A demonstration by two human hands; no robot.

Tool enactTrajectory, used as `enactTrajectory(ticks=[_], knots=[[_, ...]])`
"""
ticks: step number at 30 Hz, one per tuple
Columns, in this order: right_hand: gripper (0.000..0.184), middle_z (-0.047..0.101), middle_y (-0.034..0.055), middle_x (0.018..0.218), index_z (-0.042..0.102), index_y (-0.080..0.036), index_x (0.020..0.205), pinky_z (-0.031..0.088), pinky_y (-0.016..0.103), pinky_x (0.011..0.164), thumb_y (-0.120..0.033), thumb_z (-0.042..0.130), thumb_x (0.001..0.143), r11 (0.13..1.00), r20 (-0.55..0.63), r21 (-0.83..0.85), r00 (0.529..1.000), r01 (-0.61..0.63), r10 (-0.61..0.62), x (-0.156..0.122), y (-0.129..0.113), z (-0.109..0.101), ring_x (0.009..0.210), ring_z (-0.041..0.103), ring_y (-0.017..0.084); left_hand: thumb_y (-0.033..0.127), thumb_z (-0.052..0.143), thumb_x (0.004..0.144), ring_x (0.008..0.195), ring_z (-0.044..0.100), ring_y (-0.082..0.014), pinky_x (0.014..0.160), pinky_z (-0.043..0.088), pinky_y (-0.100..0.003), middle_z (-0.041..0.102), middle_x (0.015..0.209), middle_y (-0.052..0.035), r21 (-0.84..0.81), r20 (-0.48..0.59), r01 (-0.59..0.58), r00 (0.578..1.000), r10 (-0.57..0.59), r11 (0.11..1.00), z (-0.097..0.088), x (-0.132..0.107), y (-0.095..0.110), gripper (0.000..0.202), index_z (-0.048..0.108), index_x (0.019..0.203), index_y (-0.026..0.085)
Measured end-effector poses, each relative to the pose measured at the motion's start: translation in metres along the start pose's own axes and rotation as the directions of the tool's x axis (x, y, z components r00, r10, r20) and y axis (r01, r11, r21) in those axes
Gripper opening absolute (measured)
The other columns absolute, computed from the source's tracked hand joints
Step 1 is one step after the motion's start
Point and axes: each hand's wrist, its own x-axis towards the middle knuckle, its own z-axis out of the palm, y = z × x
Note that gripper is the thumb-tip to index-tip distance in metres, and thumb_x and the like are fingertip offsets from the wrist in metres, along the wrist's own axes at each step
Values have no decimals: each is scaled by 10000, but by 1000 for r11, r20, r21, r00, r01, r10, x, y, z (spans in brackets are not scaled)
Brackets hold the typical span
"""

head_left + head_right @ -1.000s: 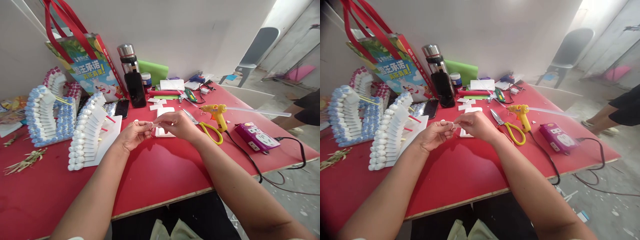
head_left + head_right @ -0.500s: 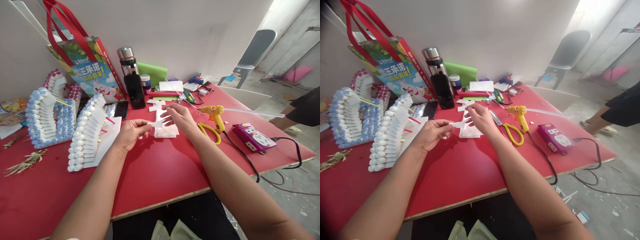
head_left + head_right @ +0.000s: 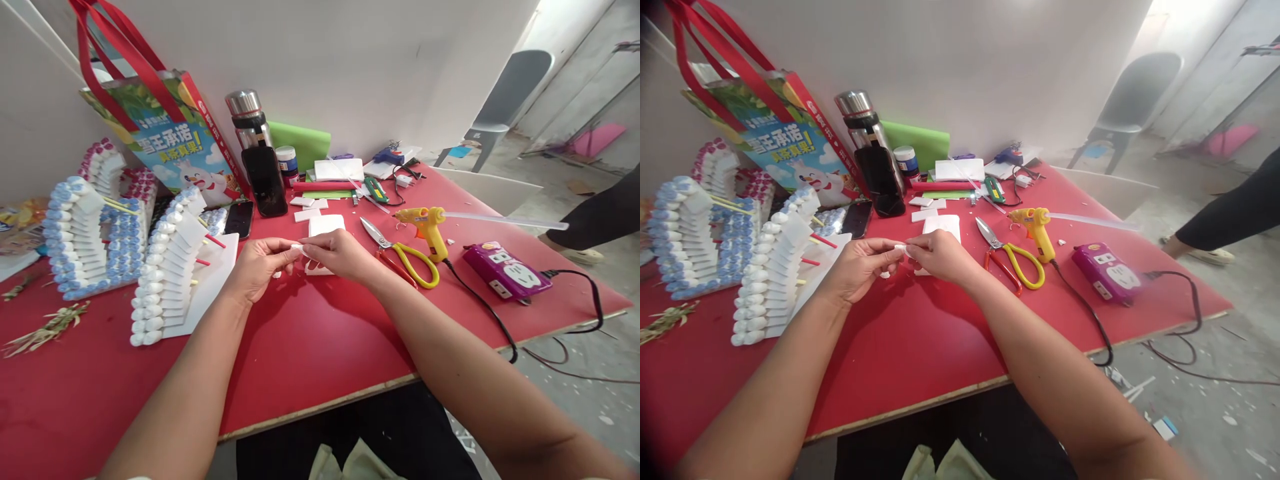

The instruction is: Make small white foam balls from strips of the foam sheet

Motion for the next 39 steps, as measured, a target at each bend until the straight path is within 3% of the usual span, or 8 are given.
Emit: enactTrajectory(ticks=[11, 15, 19, 23, 26, 29, 34, 39], knots=[[262, 652, 6, 721, 722, -150, 893, 427, 237, 591, -262, 490, 938, 998, 79, -17, 995, 60, -59, 1, 3, 1, 626, 554, 119, 338, 890, 627, 527, 521, -92, 471, 391, -213, 641, 643, -30, -42, 10, 25, 1000, -25, 999, 2, 2, -5, 304, 787, 833, 140], [261, 681, 25, 801, 719, -138, 886, 414, 248, 631, -243, 491, 956, 986, 59, -132, 994, 102, -95, 2, 4, -1, 664, 554, 121, 331, 875, 657, 536, 524, -87, 480, 389, -208, 644, 651, -26, -20, 19, 0, 1000, 1, 1000, 2, 2, -5, 273, 790, 838, 144], [247, 653, 21, 740, 709, -140, 847, 376, 249, 642, -205, 502, 966, 946, 67, -274, 985, 173, -161, 1, 2, -6, 669, 547, 123, 307, 884, 643, 537, 522, -74, 500, 396, -209, 654, 687, -22, -74, 30, 27, 999, -25, 997, 1, 2, -5, 254, 788, 810, 141], [252, 624, 18, 676, 631, -148, 726, 306, 253, 597, -201, 542, 955, 915, 10, -388, 993, 113, -119, -1, -2, -5, 602, 477, 113, 291, 896, 614, 531, 517, -77, 497, 393, -218, 662, 694, -27, -113, 39, 54, 998, -50, 992, 2, 3, -5, 270, 788, 809, 139], [296, 557, 2, 613, 538, -168, 655, 254, 265, 569, -211, 546, 947, 892, -65, -440, 988, 99, -142, -2, -3, 0, 559, 409, 111, 297, 890, 617, 542, 540, -93, 488, 387, -223, 678, 704, -33, -84, -13, -1, 1000, 0, 996, 7, 1, -2, 269, 786, 813, 145], [261, 546, 4, 640, 529, -176, 688, 265, 261, 581, -199, 519, 948, 884, -115, -437, 964, 167, -240, -2, -3, 4, 590, 428, 123, 296, 884, 617, 560, 567, -114, 479, 384, -227, 686, 691, -27, -23, -139, -77, 988, 73, 997, 13, -2, 0, 265, 778, 817, 159], [206, 617, 33, 748, 587, -167, 785, 330, 245, 649, -158, 476, 959, 875, -16, -375, 942, 305, -335, -4, -2, 2, 689, 517, 138, 319, 904, 581, 556, 561, -120, 463, 370, -222, 686, 669, -14, 16, -205, -130, 970, 131, 991, 13, -3, -1, 288, 760, 784, 174], [232, 585, 22, 697, 561, -164, 730, 322, 242, 630, -124, 477, 942, 862, 6, -394, 939, 319, -345, -3, -2, 0, 645, 490, 128, 318, 928, 549, 690, 618, -159, 523, 426, -232, 740, 801, -45, -4, -202, -145, 969, 141, 989, 13, -3, -2, 316, 771, 782, 175]])
